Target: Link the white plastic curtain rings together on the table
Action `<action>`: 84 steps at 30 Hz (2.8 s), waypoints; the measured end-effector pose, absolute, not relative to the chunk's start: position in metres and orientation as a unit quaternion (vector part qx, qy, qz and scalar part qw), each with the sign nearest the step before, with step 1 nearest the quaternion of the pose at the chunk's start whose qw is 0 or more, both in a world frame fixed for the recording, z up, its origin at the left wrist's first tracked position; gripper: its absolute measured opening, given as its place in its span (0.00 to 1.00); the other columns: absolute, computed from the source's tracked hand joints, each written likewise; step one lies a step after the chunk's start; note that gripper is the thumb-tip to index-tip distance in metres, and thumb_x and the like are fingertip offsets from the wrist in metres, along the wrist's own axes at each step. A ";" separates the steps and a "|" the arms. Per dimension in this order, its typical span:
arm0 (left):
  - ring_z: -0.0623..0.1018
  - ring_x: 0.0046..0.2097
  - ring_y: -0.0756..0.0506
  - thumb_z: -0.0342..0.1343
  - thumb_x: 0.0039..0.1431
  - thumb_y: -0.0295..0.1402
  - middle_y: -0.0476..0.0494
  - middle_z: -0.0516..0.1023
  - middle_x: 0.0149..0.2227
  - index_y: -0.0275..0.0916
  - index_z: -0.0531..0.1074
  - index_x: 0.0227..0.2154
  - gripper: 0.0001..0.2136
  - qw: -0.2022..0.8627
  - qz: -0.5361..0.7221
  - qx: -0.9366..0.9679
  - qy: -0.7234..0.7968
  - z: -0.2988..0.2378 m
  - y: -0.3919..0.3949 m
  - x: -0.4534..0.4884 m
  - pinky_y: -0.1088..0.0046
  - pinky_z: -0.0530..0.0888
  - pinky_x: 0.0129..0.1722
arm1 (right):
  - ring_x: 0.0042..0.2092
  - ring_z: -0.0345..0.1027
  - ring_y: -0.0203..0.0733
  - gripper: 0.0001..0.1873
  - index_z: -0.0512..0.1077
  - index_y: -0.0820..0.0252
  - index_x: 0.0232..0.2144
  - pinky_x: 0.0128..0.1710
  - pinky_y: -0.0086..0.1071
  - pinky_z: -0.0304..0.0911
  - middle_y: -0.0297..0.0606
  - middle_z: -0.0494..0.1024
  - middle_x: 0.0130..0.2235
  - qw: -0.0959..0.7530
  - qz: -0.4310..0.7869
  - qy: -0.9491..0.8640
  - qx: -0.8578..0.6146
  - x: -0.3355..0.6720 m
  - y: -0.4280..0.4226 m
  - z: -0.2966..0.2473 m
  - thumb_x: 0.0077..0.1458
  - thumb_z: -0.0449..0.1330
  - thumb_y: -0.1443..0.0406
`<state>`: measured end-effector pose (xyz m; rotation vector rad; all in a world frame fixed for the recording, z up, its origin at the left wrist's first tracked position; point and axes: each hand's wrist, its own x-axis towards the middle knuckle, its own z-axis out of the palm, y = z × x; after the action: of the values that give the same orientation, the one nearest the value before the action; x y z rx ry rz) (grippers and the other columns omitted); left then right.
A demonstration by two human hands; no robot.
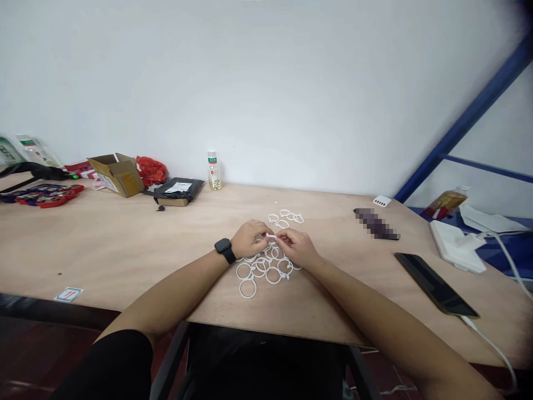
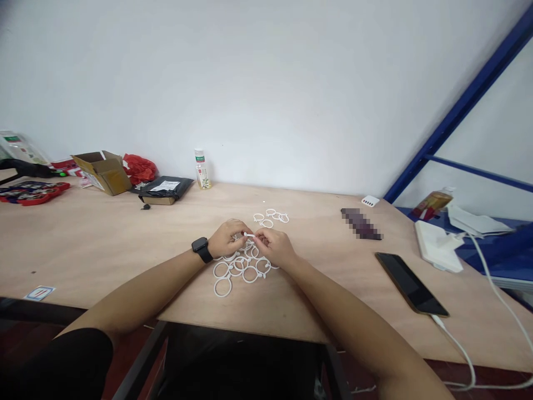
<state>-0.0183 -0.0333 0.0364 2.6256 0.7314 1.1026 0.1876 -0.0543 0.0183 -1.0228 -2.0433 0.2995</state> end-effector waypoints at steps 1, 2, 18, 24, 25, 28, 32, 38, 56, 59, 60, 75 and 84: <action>0.76 0.35 0.46 0.50 0.56 0.31 0.43 0.78 0.32 0.36 0.75 0.35 0.09 0.102 0.373 0.889 0.246 0.036 -0.033 -0.018 0.67 0.69 0.41 | 0.29 0.72 0.36 0.07 0.73 0.57 0.33 0.29 0.28 0.65 0.35 0.79 0.30 0.405 0.121 -0.811 -0.404 0.188 -0.054 0.018 0.59 0.57 0.60; 0.76 0.35 0.46 0.50 0.56 0.31 0.43 0.78 0.32 0.36 0.75 0.35 0.10 0.105 0.373 0.889 0.243 0.035 -0.032 -0.018 0.67 0.69 0.41 | 0.29 0.72 0.36 0.08 0.73 0.57 0.33 0.29 0.27 0.65 0.36 0.79 0.30 0.404 0.123 -0.813 -0.402 0.188 -0.055 0.018 0.59 0.57 0.60; 0.76 0.36 0.46 0.48 0.50 0.26 0.42 0.79 0.33 0.36 0.75 0.36 0.13 0.095 0.364 0.898 0.230 0.034 -0.030 -0.018 0.68 0.73 0.41 | 0.27 0.71 0.35 0.09 0.74 0.58 0.34 0.29 0.27 0.64 0.36 0.79 0.29 0.388 0.111 -0.827 -0.392 0.190 -0.054 0.019 0.59 0.56 0.60; 0.77 0.39 0.45 0.48 0.53 0.27 0.42 0.80 0.35 0.37 0.75 0.38 0.13 0.073 0.342 0.907 0.234 0.030 -0.028 -0.018 0.66 0.73 0.43 | 0.27 0.72 0.36 0.09 0.74 0.57 0.34 0.29 0.28 0.64 0.36 0.80 0.29 0.375 0.098 -0.835 -0.391 0.191 -0.052 0.018 0.60 0.56 0.61; 0.77 0.38 0.45 0.48 0.53 0.27 0.42 0.80 0.35 0.36 0.75 0.39 0.14 0.068 0.347 0.906 0.234 0.029 -0.028 -0.018 0.66 0.73 0.43 | 0.27 0.72 0.36 0.09 0.74 0.57 0.34 0.29 0.28 0.64 0.35 0.80 0.30 0.375 0.099 -0.835 -0.391 0.192 -0.052 0.017 0.60 0.56 0.60; 0.77 0.37 0.46 0.49 0.54 0.26 0.41 0.80 0.35 0.35 0.74 0.41 0.14 0.056 0.364 0.898 0.240 0.028 -0.028 -0.018 0.67 0.73 0.41 | 0.28 0.72 0.36 0.09 0.75 0.57 0.37 0.30 0.28 0.64 0.36 0.80 0.32 0.368 0.104 -0.840 -0.385 0.193 -0.051 0.017 0.60 0.57 0.60; 0.77 0.37 0.46 0.49 0.55 0.26 0.42 0.80 0.35 0.36 0.74 0.42 0.14 0.050 0.365 0.897 0.246 0.028 -0.029 -0.018 0.68 0.73 0.41 | 0.29 0.72 0.36 0.10 0.75 0.57 0.37 0.31 0.28 0.63 0.36 0.81 0.33 0.363 0.086 -0.845 -0.383 0.194 -0.051 0.019 0.61 0.56 0.61; 0.77 0.37 0.46 0.49 0.53 0.26 0.42 0.80 0.35 0.36 0.74 0.41 0.14 0.050 0.359 0.903 0.229 0.027 -0.027 -0.018 0.67 0.74 0.42 | 0.30 0.72 0.37 0.10 0.75 0.57 0.36 0.31 0.27 0.62 0.36 0.80 0.31 0.363 0.077 -0.843 -0.389 0.192 -0.052 0.022 0.61 0.55 0.62; 0.78 0.37 0.46 0.48 0.51 0.25 0.42 0.81 0.35 0.37 0.76 0.41 0.16 0.067 0.363 0.904 0.214 0.030 -0.029 -0.019 0.67 0.74 0.41 | 0.30 0.72 0.37 0.09 0.75 0.57 0.36 0.31 0.28 0.62 0.35 0.81 0.32 0.352 0.070 -0.844 -0.399 0.196 -0.047 0.015 0.61 0.55 0.63; 0.78 0.37 0.46 0.49 0.52 0.25 0.42 0.81 0.35 0.36 0.75 0.41 0.16 0.062 0.362 0.905 0.215 0.031 -0.030 -0.019 0.67 0.74 0.41 | 0.30 0.72 0.37 0.09 0.75 0.56 0.37 0.32 0.28 0.63 0.35 0.81 0.32 0.354 0.070 -0.844 -0.396 0.196 -0.047 0.015 0.61 0.55 0.62; 0.78 0.37 0.46 0.49 0.52 0.26 0.42 0.81 0.35 0.37 0.75 0.41 0.15 0.061 0.361 0.905 0.217 0.031 -0.030 -0.019 0.67 0.74 0.41 | 0.30 0.72 0.37 0.09 0.75 0.56 0.37 0.32 0.29 0.63 0.36 0.81 0.33 0.356 0.070 -0.844 -0.395 0.196 -0.047 0.016 0.61 0.55 0.62; 0.77 0.36 0.46 0.47 0.53 0.26 0.42 0.81 0.34 0.36 0.76 0.36 0.13 0.072 0.344 0.911 0.218 0.029 -0.028 -0.019 0.68 0.74 0.41 | 0.29 0.71 0.37 0.10 0.75 0.56 0.36 0.31 0.28 0.62 0.36 0.80 0.32 0.343 0.063 -0.860 -0.374 0.193 -0.050 0.018 0.61 0.55 0.61; 0.77 0.38 0.46 0.45 0.57 0.27 0.43 0.80 0.34 0.37 0.76 0.34 0.13 0.080 0.341 0.916 0.195 0.034 -0.031 -0.016 0.67 0.72 0.43 | 0.29 0.70 0.37 0.11 0.75 0.57 0.30 0.32 0.29 0.59 0.36 0.79 0.28 0.327 0.023 -0.875 -0.356 0.192 -0.049 0.014 0.61 0.55 0.62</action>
<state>-0.0164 -0.0305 0.0339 2.7402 0.5834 1.0186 0.1923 -0.0487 0.0144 -0.9332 -2.2924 0.0610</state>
